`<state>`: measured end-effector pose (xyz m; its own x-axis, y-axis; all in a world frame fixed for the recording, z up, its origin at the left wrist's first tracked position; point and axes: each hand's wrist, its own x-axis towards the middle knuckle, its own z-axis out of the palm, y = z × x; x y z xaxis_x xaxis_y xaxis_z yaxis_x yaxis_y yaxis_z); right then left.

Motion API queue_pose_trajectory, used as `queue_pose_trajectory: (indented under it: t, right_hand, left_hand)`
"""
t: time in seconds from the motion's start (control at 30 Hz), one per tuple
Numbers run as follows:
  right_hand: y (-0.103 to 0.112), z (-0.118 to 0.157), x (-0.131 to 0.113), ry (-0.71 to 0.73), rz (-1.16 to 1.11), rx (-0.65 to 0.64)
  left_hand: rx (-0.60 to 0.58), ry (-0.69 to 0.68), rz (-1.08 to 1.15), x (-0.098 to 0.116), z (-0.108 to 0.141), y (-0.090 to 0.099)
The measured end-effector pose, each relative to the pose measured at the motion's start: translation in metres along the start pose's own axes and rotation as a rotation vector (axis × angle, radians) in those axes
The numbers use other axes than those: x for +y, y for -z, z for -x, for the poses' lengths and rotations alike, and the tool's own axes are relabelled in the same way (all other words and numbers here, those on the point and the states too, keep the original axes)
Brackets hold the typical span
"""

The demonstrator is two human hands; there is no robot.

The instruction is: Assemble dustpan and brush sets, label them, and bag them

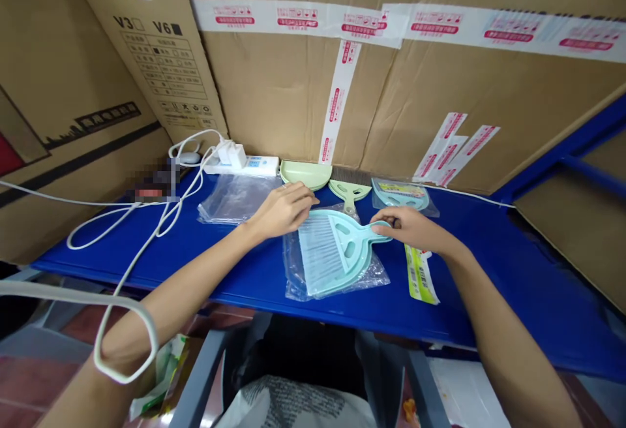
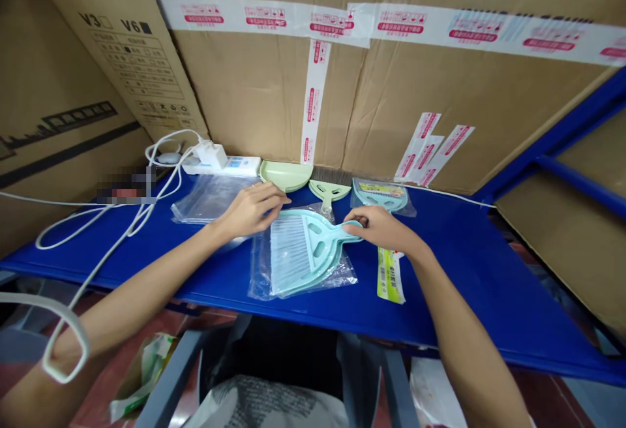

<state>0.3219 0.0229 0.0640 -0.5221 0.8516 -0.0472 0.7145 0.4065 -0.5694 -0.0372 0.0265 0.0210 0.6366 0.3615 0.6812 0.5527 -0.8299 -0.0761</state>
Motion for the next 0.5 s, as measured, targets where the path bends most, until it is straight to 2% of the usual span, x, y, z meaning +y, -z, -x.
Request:
queue_pose_trajectory:
  t: [0.1, 0.2, 0.33, 0.5]
  right_hand:
    - [-0.009, 0.006, 0.001, -0.023, -0.167, 0.036]
    - [-0.011, 0.008, -0.004, -0.094, -0.472, 0.086]
    - [-0.01, 0.005, -0.007, -0.115, -0.77, 0.257]
    - [-0.013, 0.003, -0.008, -0.035, -0.925, 0.482]
  left_hand:
    - [-0.001, 0.095, -0.018, -0.01, 0.004, 0.001]
    - [0.081, 0.306, 0.07, -0.016, 0.007, 0.001]
    - [0.172, 0.583, 0.436, -0.011, 0.002, 0.001]
    - [0.185, 0.706, 0.802, 0.001, -0.007, 0.006]
